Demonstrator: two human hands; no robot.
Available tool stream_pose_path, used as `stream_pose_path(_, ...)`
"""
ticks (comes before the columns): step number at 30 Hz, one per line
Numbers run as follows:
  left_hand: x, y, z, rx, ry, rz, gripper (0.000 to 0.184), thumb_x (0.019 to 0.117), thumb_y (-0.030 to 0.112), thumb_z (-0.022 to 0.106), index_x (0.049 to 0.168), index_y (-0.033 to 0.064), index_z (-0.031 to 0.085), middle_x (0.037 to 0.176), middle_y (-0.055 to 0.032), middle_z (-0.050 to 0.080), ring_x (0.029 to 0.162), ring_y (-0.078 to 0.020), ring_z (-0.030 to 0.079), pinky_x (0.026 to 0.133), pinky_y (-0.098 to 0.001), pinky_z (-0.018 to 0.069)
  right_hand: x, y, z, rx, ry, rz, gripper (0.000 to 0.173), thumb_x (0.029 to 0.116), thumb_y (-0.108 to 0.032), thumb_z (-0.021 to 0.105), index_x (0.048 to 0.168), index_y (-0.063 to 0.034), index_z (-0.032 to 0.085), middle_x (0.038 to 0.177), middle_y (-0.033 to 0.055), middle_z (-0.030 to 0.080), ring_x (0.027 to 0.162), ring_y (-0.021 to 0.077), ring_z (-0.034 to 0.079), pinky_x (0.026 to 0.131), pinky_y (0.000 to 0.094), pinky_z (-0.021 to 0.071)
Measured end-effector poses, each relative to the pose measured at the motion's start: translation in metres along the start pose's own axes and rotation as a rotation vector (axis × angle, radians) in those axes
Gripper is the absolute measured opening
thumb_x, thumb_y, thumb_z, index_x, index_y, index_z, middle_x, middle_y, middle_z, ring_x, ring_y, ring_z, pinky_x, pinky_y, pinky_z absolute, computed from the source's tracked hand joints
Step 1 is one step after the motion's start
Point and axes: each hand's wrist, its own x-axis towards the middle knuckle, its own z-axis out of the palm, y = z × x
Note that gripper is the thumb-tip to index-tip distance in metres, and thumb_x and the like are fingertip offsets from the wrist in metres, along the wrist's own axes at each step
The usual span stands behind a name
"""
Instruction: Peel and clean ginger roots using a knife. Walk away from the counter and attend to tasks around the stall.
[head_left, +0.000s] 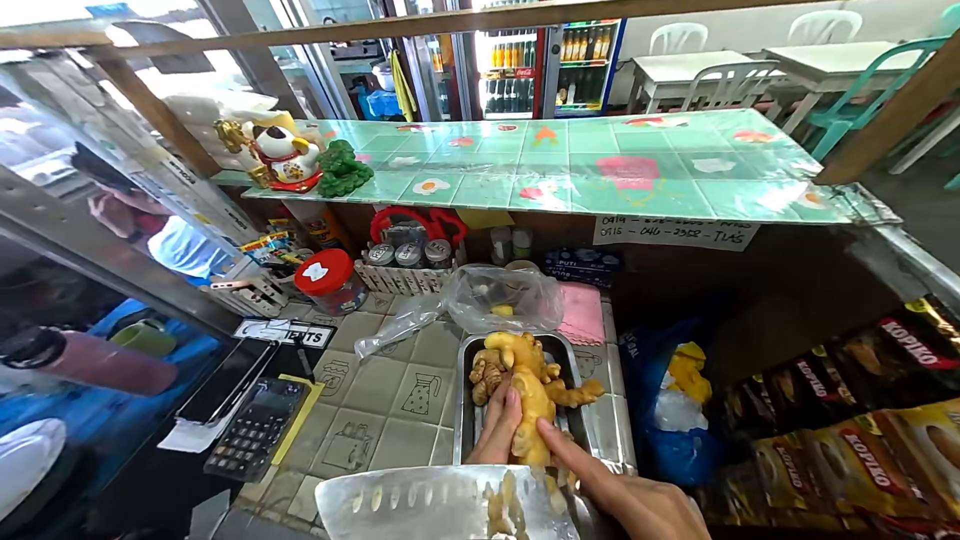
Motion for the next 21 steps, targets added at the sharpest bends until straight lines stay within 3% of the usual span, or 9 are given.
stream_pose_path(4,-0.001,0.000,-0.002,-0.031,-0.016,-0.007,0.052,0.1116,0.032,0.028,0.159,0.0137,0.017,0.136,-0.0074,0.055,0.117,-0.0112,0.060,0.098,-0.0332,0.0529,0.001,0.001,0.000,0.013,-0.006,-0.003,0.070,0.0942,-0.047,0.070,0.151,-0.0101,0.052,0.092,0.0107,0.076,0.064,0.0204,0.067,0.058,0.0422,0.0556)
stream_pose_path(9,-0.003,0.000,-0.005,-0.165,-0.103,-0.009,0.042,0.1120,0.029,0.030,0.151,0.0137,0.032,0.126,-0.0042,0.063,0.111,-0.0108,0.065,0.092,-0.0319,0.0565,0.000,0.006,-0.001,0.000,0.024,-0.026,0.061,0.0968,-0.046,0.067,0.148,-0.0143,0.057,0.091,0.0105,0.075,0.060,0.0192,0.062,0.055,0.0402,0.0525)
stream_pose_path(11,-0.005,0.001,-0.005,-0.188,-0.132,-0.039,0.039,0.1118,0.028,0.031,0.147,0.0135,0.038,0.123,-0.0044,0.065,0.108,-0.0121,0.066,0.088,-0.0320,0.0579,0.000,0.008,-0.002,-0.025,0.050,-0.046,0.058,0.0974,-0.045,0.067,0.146,-0.0164,0.059,0.098,0.0084,0.077,0.063,0.0175,0.065,0.057,0.0390,0.0535)
stream_pose_path(15,-0.015,-0.004,-0.011,-0.273,-0.153,-0.038,0.036,0.1101,0.020,0.039,0.143,0.0068,0.047,0.125,-0.0068,0.066,0.111,-0.0147,0.067,0.090,-0.0329,0.0583,0.000,0.012,-0.006,-0.011,0.071,-0.021,0.054,0.0993,-0.044,0.064,0.146,-0.0177,0.059,0.114,0.0067,0.076,0.080,0.0178,0.073,0.066,0.0409,0.0591)
stream_pose_path(18,-0.009,-0.009,-0.019,-0.309,-0.214,-0.018,0.036,0.1104,0.019,0.036,0.141,0.0045,0.050,0.130,-0.0077,0.065,0.118,-0.0156,0.064,0.099,-0.0358,0.0548,-0.003,0.013,-0.010,0.130,-0.015,0.030,0.059,0.1011,-0.044,0.061,0.152,-0.0159,0.052,0.127,0.0085,0.072,0.087,0.0182,0.073,0.074,0.0425,0.0603)
stream_pose_path(19,-0.003,-0.005,-0.014,-0.278,-0.191,-0.056,0.036,0.1111,0.026,0.034,0.131,0.0069,0.057,0.118,-0.0061,0.069,0.108,-0.0135,0.067,0.093,-0.0340,0.0572,-0.004,0.012,-0.010,0.156,-0.045,0.039,0.062,0.1005,-0.045,0.062,0.153,-0.0143,0.050,0.126,0.0100,0.071,0.084,0.0192,0.072,0.073,0.0432,0.0595)
stream_pose_path(21,0.009,0.002,-0.003,-0.201,-0.107,-0.090,0.040,0.1109,0.034,0.029,0.116,0.0081,0.059,0.094,-0.0046,0.070,0.085,-0.0114,0.069,0.078,-0.0288,0.0594,-0.006,0.007,-0.007,0.161,-0.096,0.052,0.074,0.0980,-0.048,0.065,0.157,-0.0103,0.041,0.116,0.0136,0.074,0.076,0.0221,0.070,0.068,0.0458,0.0584)
